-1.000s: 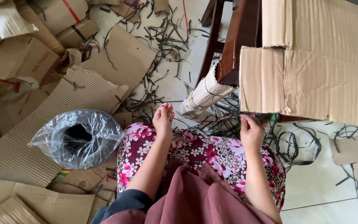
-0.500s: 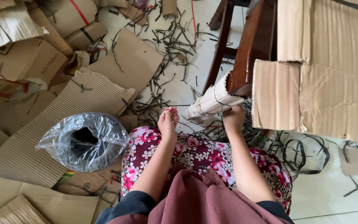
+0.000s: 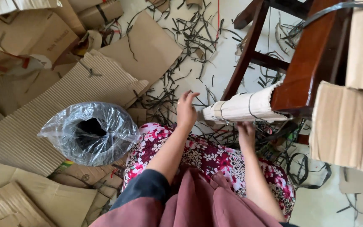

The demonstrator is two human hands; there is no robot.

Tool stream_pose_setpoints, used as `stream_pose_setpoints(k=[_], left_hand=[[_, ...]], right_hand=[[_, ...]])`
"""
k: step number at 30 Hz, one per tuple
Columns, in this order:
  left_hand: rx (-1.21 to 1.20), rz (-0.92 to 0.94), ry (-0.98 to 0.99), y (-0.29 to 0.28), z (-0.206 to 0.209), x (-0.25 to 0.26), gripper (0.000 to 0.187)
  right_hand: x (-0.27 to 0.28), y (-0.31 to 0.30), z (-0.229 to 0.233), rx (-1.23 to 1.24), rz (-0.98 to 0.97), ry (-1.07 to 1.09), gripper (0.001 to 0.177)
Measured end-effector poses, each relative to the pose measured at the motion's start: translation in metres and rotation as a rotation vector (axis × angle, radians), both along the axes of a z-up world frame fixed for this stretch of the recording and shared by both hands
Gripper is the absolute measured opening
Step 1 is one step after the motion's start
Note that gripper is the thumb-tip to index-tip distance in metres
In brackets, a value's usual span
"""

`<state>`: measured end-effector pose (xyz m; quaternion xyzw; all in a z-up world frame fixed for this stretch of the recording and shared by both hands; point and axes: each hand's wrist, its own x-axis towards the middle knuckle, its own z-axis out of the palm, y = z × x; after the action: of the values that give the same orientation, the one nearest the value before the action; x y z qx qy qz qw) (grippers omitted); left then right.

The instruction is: Wrapping a chair leg with cardboard and securing it with black plastic strips for protection.

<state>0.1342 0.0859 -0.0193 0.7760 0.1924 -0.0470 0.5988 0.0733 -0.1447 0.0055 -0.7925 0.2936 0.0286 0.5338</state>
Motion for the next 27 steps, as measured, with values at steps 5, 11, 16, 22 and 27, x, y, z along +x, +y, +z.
stream_pose_setpoints(k=[5,11,16,22,27], left_hand=[[0.848,-0.642,-0.102,-0.009,-0.076,0.03,0.052],[0.88,-0.514,-0.217,-0.008,-0.113,0.04,0.025],[0.928,-0.34,-0.468,-0.001,-0.107,0.029,0.004],[0.96,-0.387,-0.39,0.002,-0.105,0.03,0.01],[0.967,-0.435,-0.329,0.002,-0.099,0.025,0.014]], right_hand=[[-0.036,-0.016,-0.029,-0.154,0.13,0.054,0.028],[-0.029,-0.006,-0.016,-0.195,0.093,0.051,0.024],[-0.018,-0.027,-0.067,-0.402,0.112,-0.013,0.019],[-0.016,-0.047,-0.113,-0.604,0.108,-0.102,0.014],[-0.01,-0.059,-0.133,-0.612,0.137,-0.081,0.012]])
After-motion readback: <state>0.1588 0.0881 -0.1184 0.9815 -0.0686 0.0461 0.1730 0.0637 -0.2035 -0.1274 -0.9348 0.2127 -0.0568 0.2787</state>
